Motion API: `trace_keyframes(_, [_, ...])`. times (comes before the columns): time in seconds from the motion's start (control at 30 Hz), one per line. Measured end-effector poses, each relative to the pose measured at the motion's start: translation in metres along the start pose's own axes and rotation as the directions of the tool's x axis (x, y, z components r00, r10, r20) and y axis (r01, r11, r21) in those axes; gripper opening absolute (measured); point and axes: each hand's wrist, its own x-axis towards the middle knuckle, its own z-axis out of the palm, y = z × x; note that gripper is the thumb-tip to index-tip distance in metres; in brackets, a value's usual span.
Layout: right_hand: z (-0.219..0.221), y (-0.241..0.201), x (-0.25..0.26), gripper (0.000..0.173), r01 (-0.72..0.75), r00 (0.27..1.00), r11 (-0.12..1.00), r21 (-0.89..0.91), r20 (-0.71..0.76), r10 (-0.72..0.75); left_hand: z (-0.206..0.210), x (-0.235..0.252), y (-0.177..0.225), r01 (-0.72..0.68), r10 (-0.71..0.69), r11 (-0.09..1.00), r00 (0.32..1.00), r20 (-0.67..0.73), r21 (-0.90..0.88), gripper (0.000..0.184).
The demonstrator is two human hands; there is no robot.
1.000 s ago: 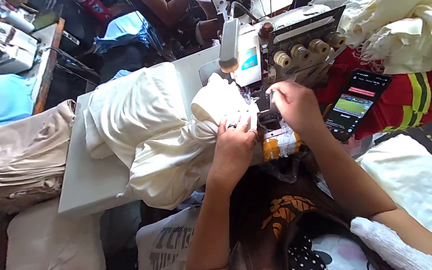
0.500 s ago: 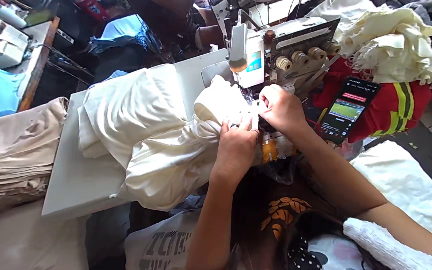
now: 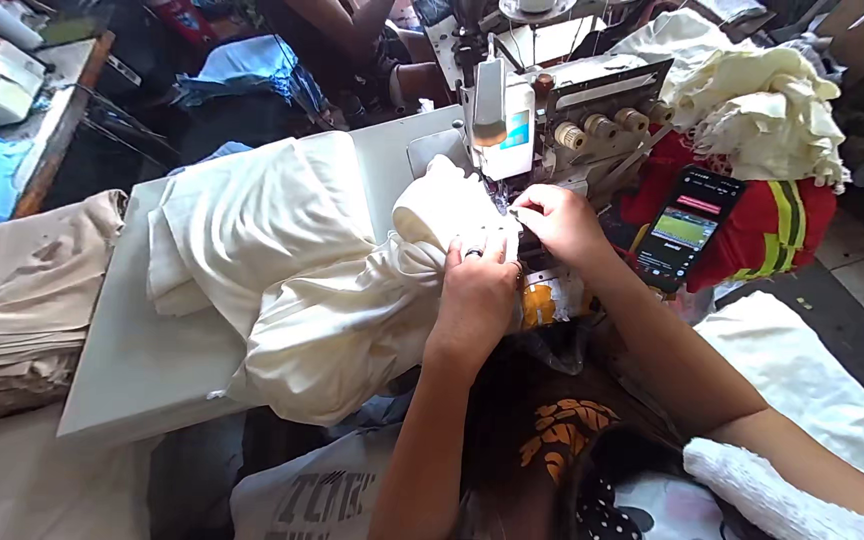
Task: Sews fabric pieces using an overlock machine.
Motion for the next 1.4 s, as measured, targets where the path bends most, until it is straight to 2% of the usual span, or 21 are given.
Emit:
trace_keyframes(0.1, [-0.004, -0.001, -0.006, 0.012, 0.030, 0.998, 0.997, -0.065, -0.049, -0.033, -0.001, 0.000, 0.000, -0.008, 0.008, 1.000, 1.000, 0.003, 0.003, 0.011])
trace_keyframes(0.17, [-0.008, 0.002, -0.015, 0.012, -0.028, 0.992, 0.999, -0.029, -0.128, 0.024, -0.002, 0.000, 0.000, -0.009, 0.009, 1.000, 1.000, 0.023, 0.004, 0.012])
trace_keyframes(0.27, [-0.012, 0.012, -0.025, 0.018, -0.144, 0.957, 0.979, 0.142, -0.232, 0.174, -0.002, 0.000, 0.000, 0.001, -0.002, 1.000, 0.999, 0.038, 0.017, 0.013])
trace_keyframes(0.33, [-0.012, 0.016, -0.027, 0.022, -0.110, 0.934, 0.960, 0.257, -0.303, 0.188, -0.001, 0.000, 0.000, 0.002, -0.003, 1.000, 0.999, 0.032, 0.017, 0.013])
trace_keyframes(0.43, [-0.014, 0.011, -0.024, 0.026, -0.009, 0.950, 0.969, 0.247, -0.299, 0.085, -0.002, 0.001, 0.000, -0.001, 0.000, 1.000, 0.999, 0.045, 0.022, 0.013])
trace_keyframes(0.5, [-0.015, 0.003, -0.024, 0.029, 0.093, 0.974, 0.991, 0.101, -0.214, -0.070, -0.002, 0.000, -0.003, -0.024, 0.024, 1.000, 1.000, 0.013, -0.006, 0.014])
trace_keyframes(0.6, [-0.008, -0.002, -0.037, 0.032, 0.309, 0.949, 0.947, -0.091, -0.043, -0.313, 0.001, -0.004, -0.007, -0.079, 0.060, 0.994, 0.975, -0.213, -0.081, 0.012])
trace_keyframes(0.7, [0.002, 0.001, -0.054, 0.022, 0.407, 0.910, 0.909, -0.091, -0.044, -0.412, -0.003, -0.008, 0.002, -0.078, 0.040, 0.994, 0.919, -0.391, -0.081, 0.010])
trace_keyframes(0.83, [0.004, 0.004, -0.068, 0.019, 0.449, 0.881, 0.890, -0.079, -0.127, -0.455, 0.000, -0.014, 0.016, -0.049, 0.017, 0.997, 0.909, -0.417, -0.066, 0.011])
trace_keyframes(1.03, [0.012, 0.011, -0.070, 0.021, 0.435, 0.882, 0.897, -0.071, -0.164, -0.441, 0.014, -0.019, 0.021, 0.004, -0.020, 0.999, 0.908, -0.419, -0.039, 0.013])
trace_keyframes(1.27, [0.017, 0.015, -0.064, 0.027, 0.422, 0.881, 0.905, -0.050, -0.210, -0.423, 0.026, 0.005, 0.004, 0.115, -0.101, 0.993, 0.915, -0.391, 0.012, 0.013])
trace_keyframes(1.4, [0.011, 0.031, -0.079, 0.028, 0.372, 0.908, 0.928, 0.006, -0.212, -0.362, 0.029, 0.024, -0.019, 0.107, -0.077, 0.993, 0.923, -0.376, 0.058, 0.016])
